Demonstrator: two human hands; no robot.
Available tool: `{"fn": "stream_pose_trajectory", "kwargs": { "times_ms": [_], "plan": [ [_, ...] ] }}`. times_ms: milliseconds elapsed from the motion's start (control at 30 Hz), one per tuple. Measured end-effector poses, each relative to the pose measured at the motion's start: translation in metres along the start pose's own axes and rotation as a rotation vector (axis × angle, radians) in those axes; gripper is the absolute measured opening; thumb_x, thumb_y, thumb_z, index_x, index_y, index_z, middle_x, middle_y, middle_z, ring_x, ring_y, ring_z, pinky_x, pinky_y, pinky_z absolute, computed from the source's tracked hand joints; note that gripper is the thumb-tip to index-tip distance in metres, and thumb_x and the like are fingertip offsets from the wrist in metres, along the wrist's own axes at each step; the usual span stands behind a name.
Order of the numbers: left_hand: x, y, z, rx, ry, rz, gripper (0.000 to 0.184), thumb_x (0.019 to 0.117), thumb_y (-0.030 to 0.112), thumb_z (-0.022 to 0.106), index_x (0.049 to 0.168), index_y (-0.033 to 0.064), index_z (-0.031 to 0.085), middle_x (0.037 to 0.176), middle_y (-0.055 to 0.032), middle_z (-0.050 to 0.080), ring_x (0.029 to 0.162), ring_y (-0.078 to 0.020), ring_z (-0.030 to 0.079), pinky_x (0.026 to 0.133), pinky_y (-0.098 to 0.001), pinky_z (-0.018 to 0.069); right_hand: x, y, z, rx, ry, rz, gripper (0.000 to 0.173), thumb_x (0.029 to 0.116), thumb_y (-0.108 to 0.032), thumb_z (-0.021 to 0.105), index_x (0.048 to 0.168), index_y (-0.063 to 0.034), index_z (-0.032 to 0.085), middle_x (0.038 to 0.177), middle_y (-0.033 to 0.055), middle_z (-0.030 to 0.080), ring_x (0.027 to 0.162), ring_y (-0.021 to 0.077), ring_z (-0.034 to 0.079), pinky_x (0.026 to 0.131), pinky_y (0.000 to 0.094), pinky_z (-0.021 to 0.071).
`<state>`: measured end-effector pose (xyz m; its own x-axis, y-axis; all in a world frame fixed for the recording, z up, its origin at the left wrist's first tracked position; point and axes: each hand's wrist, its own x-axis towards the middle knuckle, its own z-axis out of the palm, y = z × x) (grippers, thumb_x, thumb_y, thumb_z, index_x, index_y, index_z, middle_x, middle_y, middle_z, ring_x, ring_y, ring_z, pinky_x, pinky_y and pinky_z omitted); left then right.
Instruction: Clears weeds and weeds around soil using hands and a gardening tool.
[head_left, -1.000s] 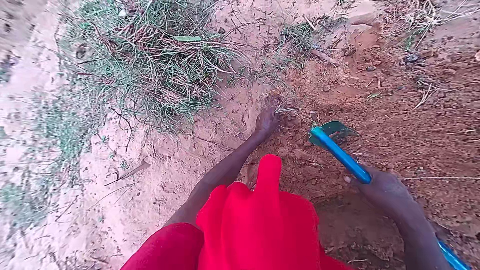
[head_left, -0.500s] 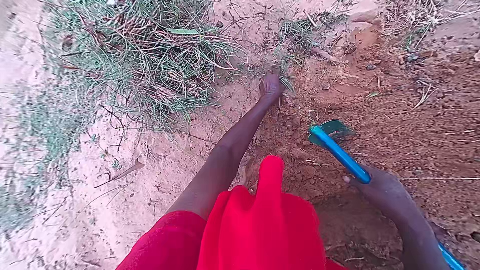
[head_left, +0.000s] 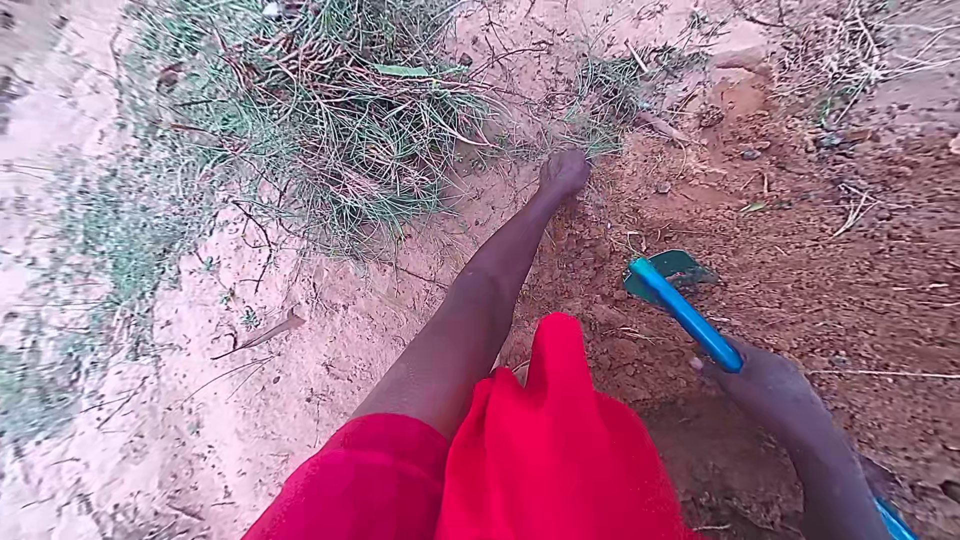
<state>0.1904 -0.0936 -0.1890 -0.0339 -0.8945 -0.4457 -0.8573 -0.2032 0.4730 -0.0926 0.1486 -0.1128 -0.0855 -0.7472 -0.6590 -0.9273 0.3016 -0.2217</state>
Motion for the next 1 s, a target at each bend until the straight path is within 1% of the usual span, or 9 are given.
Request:
{"fn": "stream_pose_trajectory", "kwargs": {
  "times_ms": [200,333,433,500,533,567,667,833,1000],
  "plan": [
    [-0.059,-0.042,0.040,-0.127,0.058,-0.039,0.041,0.1118,0.028,0.039,0.125,-0.0022,0.063,0.122,-0.0264,0.068,0.122,-0.0420,0.063,0.102,-0.0618,0.0472,-0.003,-0.003,0.005,-0.024,0.018,-0.032,0.032,0.0975,-0.025,0.073,0.123,-0.0065,0.070,0.102,0.0271,0.070,0.098,0.0473,0.066,0.083,0.0691,0.0469],
    [-0.141,-0.048,0.072,-0.199,-0.119,-0.009,0.038,0.1114,0.022,0.043,0.122,-0.0084,0.063,0.115,-0.0307,0.067,0.116,-0.0448,0.064,0.102,-0.0607,0.0467,-0.006,-0.005,0.002,-0.035,0.017,-0.043,0.032,0.0980,-0.025,0.073,0.123,-0.0041,0.069,0.102,0.0281,0.070,0.099,0.0482,0.066,0.085,0.0687,0.0464],
    [-0.200,-0.035,0.068,-0.055,-0.250,-0.029,0.041,0.1105,0.017,0.040,0.142,-0.0048,0.054,0.132,-0.0301,0.063,0.129,-0.0435,0.059,0.110,-0.0573,0.0422,-0.004,-0.008,0.000,-0.030,0.010,-0.041,0.033,0.0985,-0.023,0.072,0.124,-0.0033,0.068,0.105,0.0291,0.070,0.102,0.0493,0.065,0.087,0.0694,0.0463],
    [-0.188,-0.055,0.075,-0.117,0.124,0.061,0.034,0.1053,0.020,0.054,0.123,-0.0074,0.064,0.108,-0.0298,0.071,0.105,-0.0462,0.069,0.092,-0.0611,0.0522,-0.005,-0.008,0.001,-0.033,0.001,-0.027,0.033,0.0984,-0.025,0.072,0.124,-0.0038,0.068,0.104,0.0286,0.069,0.102,0.0486,0.065,0.086,0.0689,0.0463],
    [-0.170,-0.060,0.067,-0.155,0.290,0.078,0.033,0.0990,0.019,0.064,0.119,-0.0074,0.065,0.104,-0.0291,0.071,0.099,-0.0466,0.071,0.085,-0.0626,0.0541,-0.006,-0.007,0.002,-0.033,-0.003,-0.021,0.034,0.0983,-0.025,0.073,0.124,-0.0038,0.068,0.105,0.0288,0.069,0.102,0.0489,0.065,0.086,0.0691,0.0460],
    [-0.149,-0.061,0.050,-0.150,0.358,0.043,0.041,0.0955,0.019,0.068,0.127,-0.0058,0.062,0.112,-0.0285,0.070,0.103,-0.0458,0.070,0.088,-0.0625,0.0537,-0.006,-0.007,0.002,-0.037,-0.002,-0.018,0.034,0.0983,-0.026,0.073,0.124,-0.0044,0.068,0.105,0.0284,0.069,0.102,0.0486,0.065,0.086,0.0689,0.0462],
    [-0.077,-0.062,-0.003,-0.042,0.324,-0.115,0.053,0.0987,0.016,0.062,0.148,0.0025,0.050,0.134,-0.0265,0.063,0.125,-0.0434,0.062,0.104,-0.0602,0.0482,-0.005,-0.006,0.005,-0.039,0.013,-0.021,0.034,0.0979,-0.027,0.073,0.125,-0.0064,0.069,0.104,0.0282,0.070,0.101,0.0484,0.066,0.084,0.0690,0.0470],
    [-0.014,-0.050,-0.014,0.059,0.251,-0.099,0.043,0.0986,0.007,0.056,0.142,0.0048,0.058,0.145,-0.0261,0.054,0.132,-0.0440,0.056,0.106,-0.0625,0.0465,-0.007,-0.005,0.005,-0.040,-0.005,-0.008,0.034,0.0984,-0.028,0.072,0.125,-0.0073,0.068,0.103,0.0267,0.070,0.100,0.0466,0.066,0.084,0.0672,0.0483],
    [-0.010,-0.061,-0.014,-0.115,0.321,-0.050,0.040,0.1069,0.012,0.044,0.144,0.0052,0.057,0.137,-0.0252,0.063,0.133,-0.0426,0.057,0.112,-0.0606,0.0402,-0.007,-0.006,0.003,-0.033,-0.015,-0.015,0.033,0.0986,-0.028,0.072,0.123,-0.0067,0.069,0.100,0.0257,0.070,0.097,0.0452,0.066,0.083,0.0665,0.0477]
  ]
}}
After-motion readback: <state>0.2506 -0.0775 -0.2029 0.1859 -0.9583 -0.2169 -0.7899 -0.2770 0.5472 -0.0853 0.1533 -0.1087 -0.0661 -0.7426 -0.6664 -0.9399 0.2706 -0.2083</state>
